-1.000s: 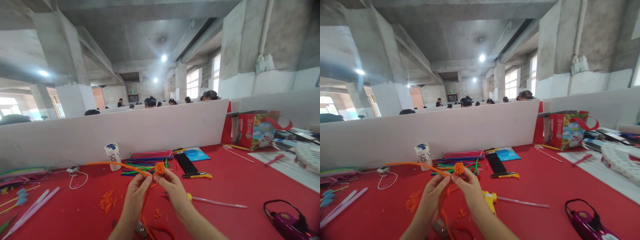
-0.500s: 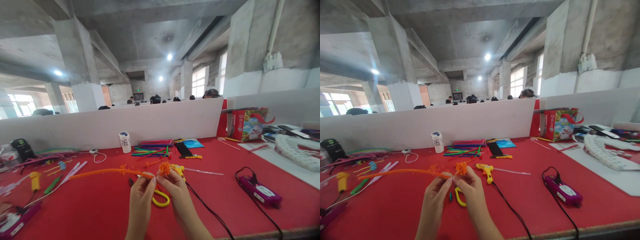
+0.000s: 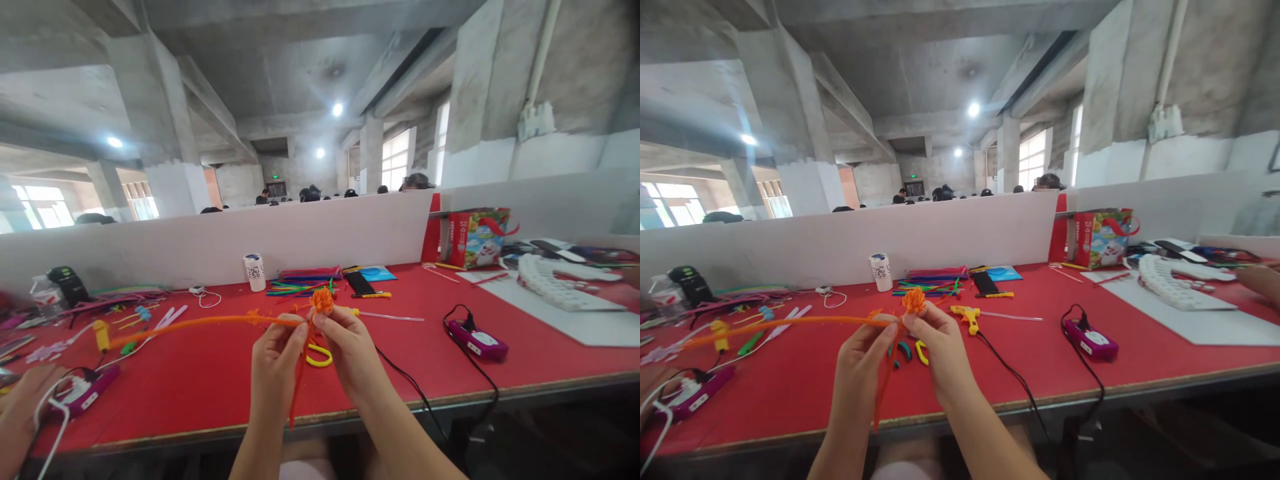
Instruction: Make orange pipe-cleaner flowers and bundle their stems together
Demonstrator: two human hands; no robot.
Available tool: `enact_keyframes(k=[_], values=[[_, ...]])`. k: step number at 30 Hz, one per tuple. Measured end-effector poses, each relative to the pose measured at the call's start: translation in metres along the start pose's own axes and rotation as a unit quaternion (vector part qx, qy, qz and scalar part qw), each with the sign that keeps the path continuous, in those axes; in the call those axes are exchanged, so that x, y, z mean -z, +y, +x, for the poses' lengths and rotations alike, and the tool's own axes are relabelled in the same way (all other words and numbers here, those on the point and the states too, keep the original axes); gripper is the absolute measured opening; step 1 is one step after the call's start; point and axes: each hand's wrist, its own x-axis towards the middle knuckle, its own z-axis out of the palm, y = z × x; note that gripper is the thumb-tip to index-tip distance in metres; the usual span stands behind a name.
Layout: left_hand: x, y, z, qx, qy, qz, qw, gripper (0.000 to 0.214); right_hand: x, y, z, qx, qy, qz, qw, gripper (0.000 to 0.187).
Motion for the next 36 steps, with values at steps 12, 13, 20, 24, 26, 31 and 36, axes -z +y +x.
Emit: enact_keyframes(k=[12, 13, 20, 24, 26, 31, 36], values=[[0.005, 0.025, -0.016, 0.173, -0.13, -0.179, 0.96, 0.021, -0.012, -0.019, -0.017, -0.048, -0.155, 0.003, 0.987, 0.013], [0.004, 0.023, -0.016, 0.157, -0.124, -0.168, 0.965, 0.021, -0.012, -0.017, -0.016, -0.051, -0.147, 0.011, 0.988, 0.015], [0.004, 0.002, -0.015, -0.118, -0.021, 0.181, 0.976, 0.02, -0.006, 0.001, -0.015, 0.036, -0.003, -0.077, 0.996, 0.013], [0.009, -0.003, -0.014, -0.258, -0.017, 0.316, 0.913, 0.016, 0.002, 0.005, -0.016, 0.096, 0.03, -0.168, 0.981, 0.011], [0.007, -0.003, -0.014, -0.293, -0.027, 0.324, 0.899, 0.015, 0.003, 0.004, -0.016, 0.103, 0.04, -0.174, 0.979, 0.011], [-0.004, -0.002, -0.019, -0.295, 0.024, 0.26, 0.919, 0.015, -0.006, 0.002, -0.02, 0.059, 0.076, -0.08, 0.992, 0.012], [-0.005, -0.005, -0.021, -0.287, 0.046, 0.264, 0.92, 0.016, -0.012, 0.008, -0.023, 0.044, 0.088, -0.026, 0.995, 0.014]])
